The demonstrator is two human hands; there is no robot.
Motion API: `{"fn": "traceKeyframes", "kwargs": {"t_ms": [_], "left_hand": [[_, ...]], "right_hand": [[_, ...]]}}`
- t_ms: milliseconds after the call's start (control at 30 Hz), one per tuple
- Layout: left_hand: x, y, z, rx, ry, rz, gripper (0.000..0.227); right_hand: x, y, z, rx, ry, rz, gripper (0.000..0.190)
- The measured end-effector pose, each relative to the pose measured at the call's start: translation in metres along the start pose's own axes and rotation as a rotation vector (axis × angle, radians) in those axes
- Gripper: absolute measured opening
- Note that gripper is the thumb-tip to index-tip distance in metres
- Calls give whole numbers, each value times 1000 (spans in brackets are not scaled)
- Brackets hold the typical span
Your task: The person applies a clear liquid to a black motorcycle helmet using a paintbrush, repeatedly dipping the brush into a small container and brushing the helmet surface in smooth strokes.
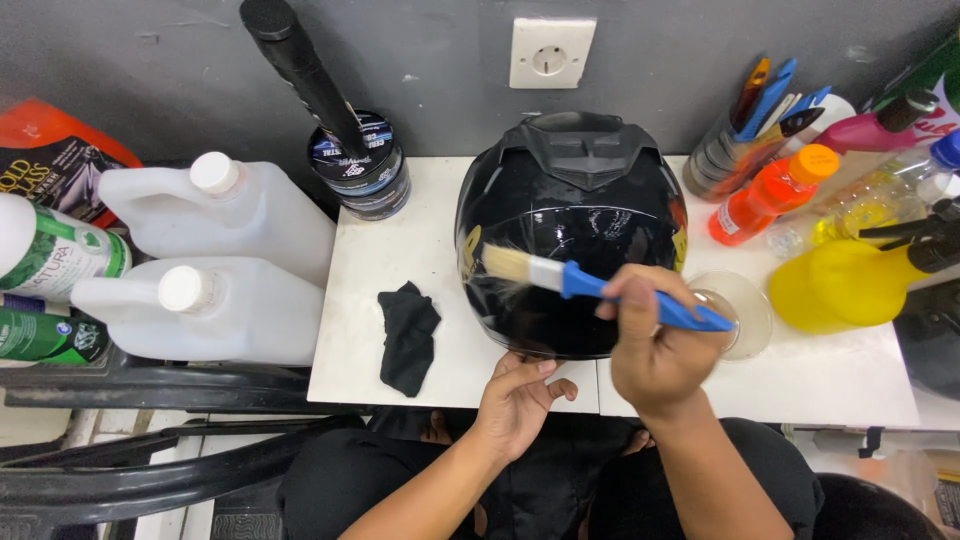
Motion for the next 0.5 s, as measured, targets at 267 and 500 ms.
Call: {"fn": "traceKeyframes", "kwargs": {"t_ms": [267,500], "left_hand": [[-3,-2,4,-4,16,-15,29],[-4,-2,3,11,16,-12,23]], "right_hand": [[-22,-17,4,-143,83,185,29],[-15,-14,2,-79,79,118,29]]}}
Point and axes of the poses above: each hand's wrist, its own y-axis towards the middle knuckle, its own z-axis out of the palm, x = y × z, the point moved 2 cm from there along y, towards the middle knuckle, and after that the axes turned 14 degrees about -y, right-handed, at the moved point
